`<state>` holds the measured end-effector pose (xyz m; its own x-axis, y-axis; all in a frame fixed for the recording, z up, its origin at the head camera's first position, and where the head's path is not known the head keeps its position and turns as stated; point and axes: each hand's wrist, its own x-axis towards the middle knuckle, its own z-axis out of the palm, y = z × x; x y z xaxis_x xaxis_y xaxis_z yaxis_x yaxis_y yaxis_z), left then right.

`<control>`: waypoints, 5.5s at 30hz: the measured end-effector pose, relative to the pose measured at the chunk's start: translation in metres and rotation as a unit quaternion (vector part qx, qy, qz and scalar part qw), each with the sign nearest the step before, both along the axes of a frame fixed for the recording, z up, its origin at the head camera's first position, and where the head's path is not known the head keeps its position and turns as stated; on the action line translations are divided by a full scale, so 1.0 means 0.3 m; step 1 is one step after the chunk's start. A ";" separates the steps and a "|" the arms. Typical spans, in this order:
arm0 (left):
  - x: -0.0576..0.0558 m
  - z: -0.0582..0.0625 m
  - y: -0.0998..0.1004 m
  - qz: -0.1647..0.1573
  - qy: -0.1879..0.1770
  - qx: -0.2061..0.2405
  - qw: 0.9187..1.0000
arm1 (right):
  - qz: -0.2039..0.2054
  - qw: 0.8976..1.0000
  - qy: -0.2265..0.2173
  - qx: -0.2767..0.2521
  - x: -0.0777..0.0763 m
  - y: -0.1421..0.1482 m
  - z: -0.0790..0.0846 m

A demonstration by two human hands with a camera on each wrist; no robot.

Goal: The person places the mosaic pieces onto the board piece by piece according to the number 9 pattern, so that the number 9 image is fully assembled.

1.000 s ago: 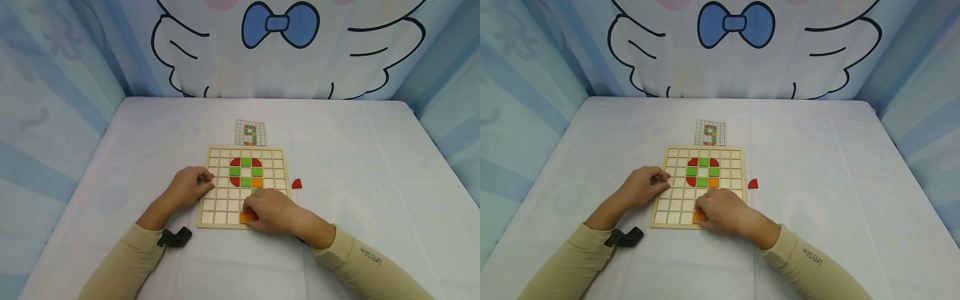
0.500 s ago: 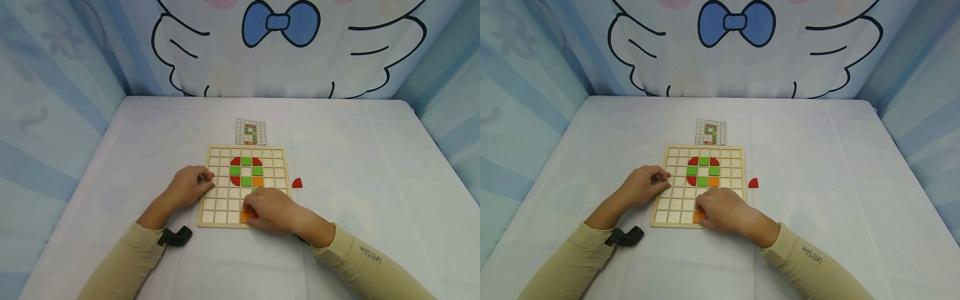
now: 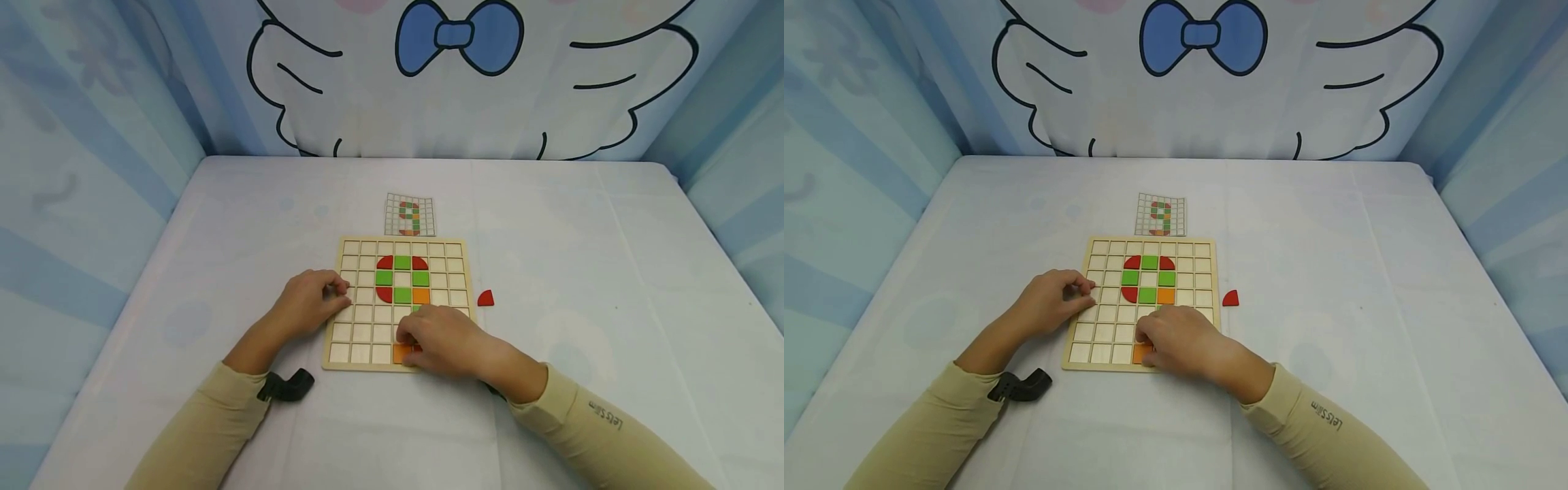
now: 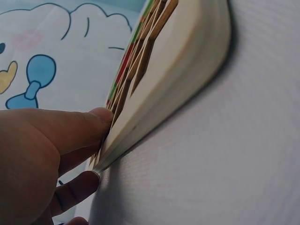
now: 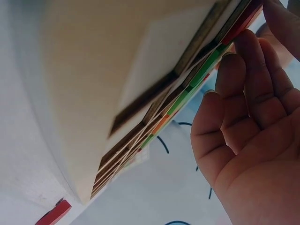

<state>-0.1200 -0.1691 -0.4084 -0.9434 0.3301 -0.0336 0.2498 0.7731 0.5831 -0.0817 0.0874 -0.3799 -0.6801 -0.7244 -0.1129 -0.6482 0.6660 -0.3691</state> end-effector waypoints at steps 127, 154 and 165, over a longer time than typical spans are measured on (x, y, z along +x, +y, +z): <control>0.004 -0.008 -0.006 -0.001 0.007 0.015 1.000 | -0.217 0.976 -0.030 -0.006 -0.138 0.322 0.002; 0.003 -0.011 -0.004 -0.005 0.015 0.007 1.000 | -0.209 0.978 0.028 0.013 -0.137 0.320 -0.002; 0.003 -0.007 -0.005 -0.009 0.015 0.002 1.000 | -0.214 0.977 0.021 0.001 -0.123 0.282 0.028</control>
<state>-0.1192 -0.1707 -0.4104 -0.9381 0.3462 -0.0039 0.2805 0.7666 0.5776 -0.1186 0.1721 -0.3716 -0.9242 -0.3734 -0.0799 -0.3256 0.8798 -0.3463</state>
